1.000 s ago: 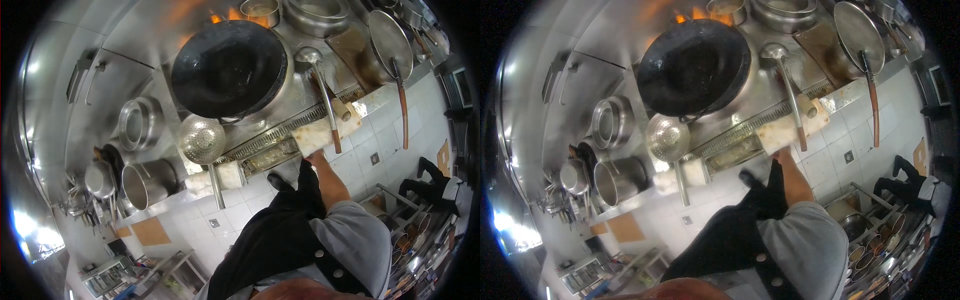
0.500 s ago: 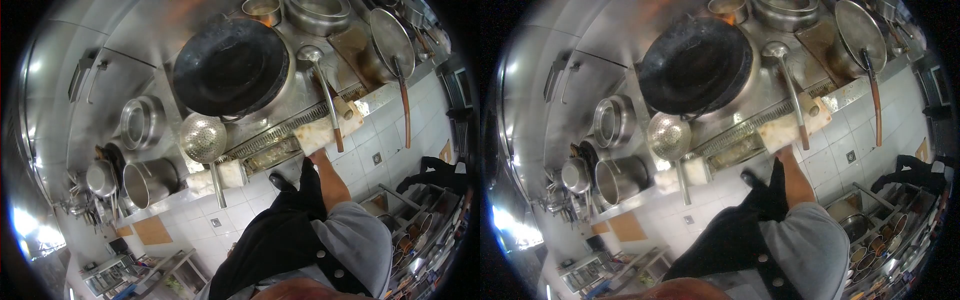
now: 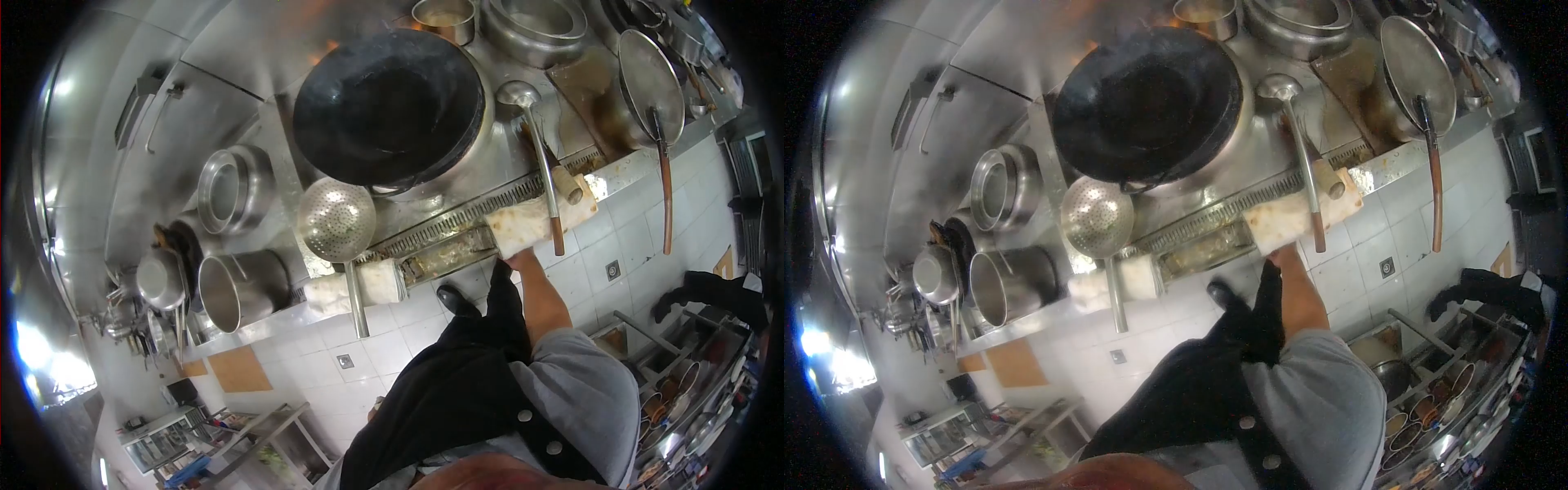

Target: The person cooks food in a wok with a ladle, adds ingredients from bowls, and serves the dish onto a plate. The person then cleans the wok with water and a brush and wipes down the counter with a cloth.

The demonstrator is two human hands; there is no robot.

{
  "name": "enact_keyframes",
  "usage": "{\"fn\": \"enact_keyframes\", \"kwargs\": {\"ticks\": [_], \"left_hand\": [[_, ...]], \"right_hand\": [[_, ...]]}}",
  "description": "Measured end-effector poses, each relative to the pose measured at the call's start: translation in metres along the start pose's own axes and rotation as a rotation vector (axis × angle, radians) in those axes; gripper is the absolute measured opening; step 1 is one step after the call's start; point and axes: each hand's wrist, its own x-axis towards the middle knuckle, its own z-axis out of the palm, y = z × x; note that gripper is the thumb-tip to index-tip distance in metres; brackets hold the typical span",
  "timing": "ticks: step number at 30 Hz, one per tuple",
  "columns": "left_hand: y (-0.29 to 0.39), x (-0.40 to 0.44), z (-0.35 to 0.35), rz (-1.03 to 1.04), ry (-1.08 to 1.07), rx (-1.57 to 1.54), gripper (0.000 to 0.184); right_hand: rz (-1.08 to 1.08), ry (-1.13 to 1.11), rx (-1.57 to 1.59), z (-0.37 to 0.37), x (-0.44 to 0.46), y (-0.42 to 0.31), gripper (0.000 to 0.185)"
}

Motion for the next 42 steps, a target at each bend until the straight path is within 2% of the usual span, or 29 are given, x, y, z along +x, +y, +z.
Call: {"fn": "enact_keyframes", "kwargs": {"ticks": [1, 4, 7, 13, 16, 20, 24, 28, 31, 36, 38, 40, 42], "left_hand": [[-0.001, 0.0, 0.0, -0.001, -0.003, -0.003, 0.028], [-0.003, -0.001, -0.001, -0.006, 0.002, -0.005, 0.028], [-0.003, -0.003, -0.003, -0.012, 0.003, -0.012, 0.028], [0.0, -0.002, -0.003, -0.018, -0.003, -0.016, 0.028], [0.002, -0.001, -0.003, -0.021, -0.005, -0.02, 0.028], [0.001, -0.001, -0.003, -0.023, 0.002, -0.028, 0.029], [0.003, -0.004, -0.001, -0.029, -0.004, -0.034, 0.029], [0.004, -0.004, 0.006, -0.027, -0.009, -0.043, 0.029], [0.004, -0.005, 0.004, -0.027, -0.002, -0.043, 0.029], [0.0, -0.005, 0.001, -0.028, 0.001, -0.039, 0.029], [-0.001, -0.003, 0.002, -0.027, -0.002, -0.039, 0.029], [0.002, -0.003, 0.004, -0.025, -0.007, -0.044, 0.029], [0.004, -0.003, 0.005, -0.024, -0.008, -0.045, 0.029]], "right_hand": [[0.004, 0.024, 0.083, 0.006, -0.003, 0.0, 0.06], [-0.258, 0.028, 0.126, 0.016, 0.002, 0.025, 0.053], [-0.187, -0.171, 0.316, 0.009, 0.013, 0.028, 0.058], [0.046, -0.288, 0.072, -0.027, 0.012, 0.005, 0.051], [-0.192, 0.171, -0.067, 0.003, -0.003, 0.019, 0.05], [-0.107, 0.185, 0.197, -0.004, 0.01, 0.023, 0.045], [0.005, -0.083, 0.037, -0.03, 0.03, 0.012, 0.046], [-0.037, -0.319, -0.117, -0.038, 0.033, 0.013, 0.046], [-0.118, -0.001, 0.046, 0.001, -0.001, 0.023, 0.056], [-0.62, -0.304, -0.802, -0.015, 0.014, 0.025, 0.056], [-0.426, -0.171, -0.633, -0.014, 0.013, 0.017, 0.054], [0.151, 0.194, 0.07, 0.003, 0.002, 0.002, 0.05], [-0.033, 0.129, 0.023, -0.014, 0.009, 0.017, 0.049]]}}
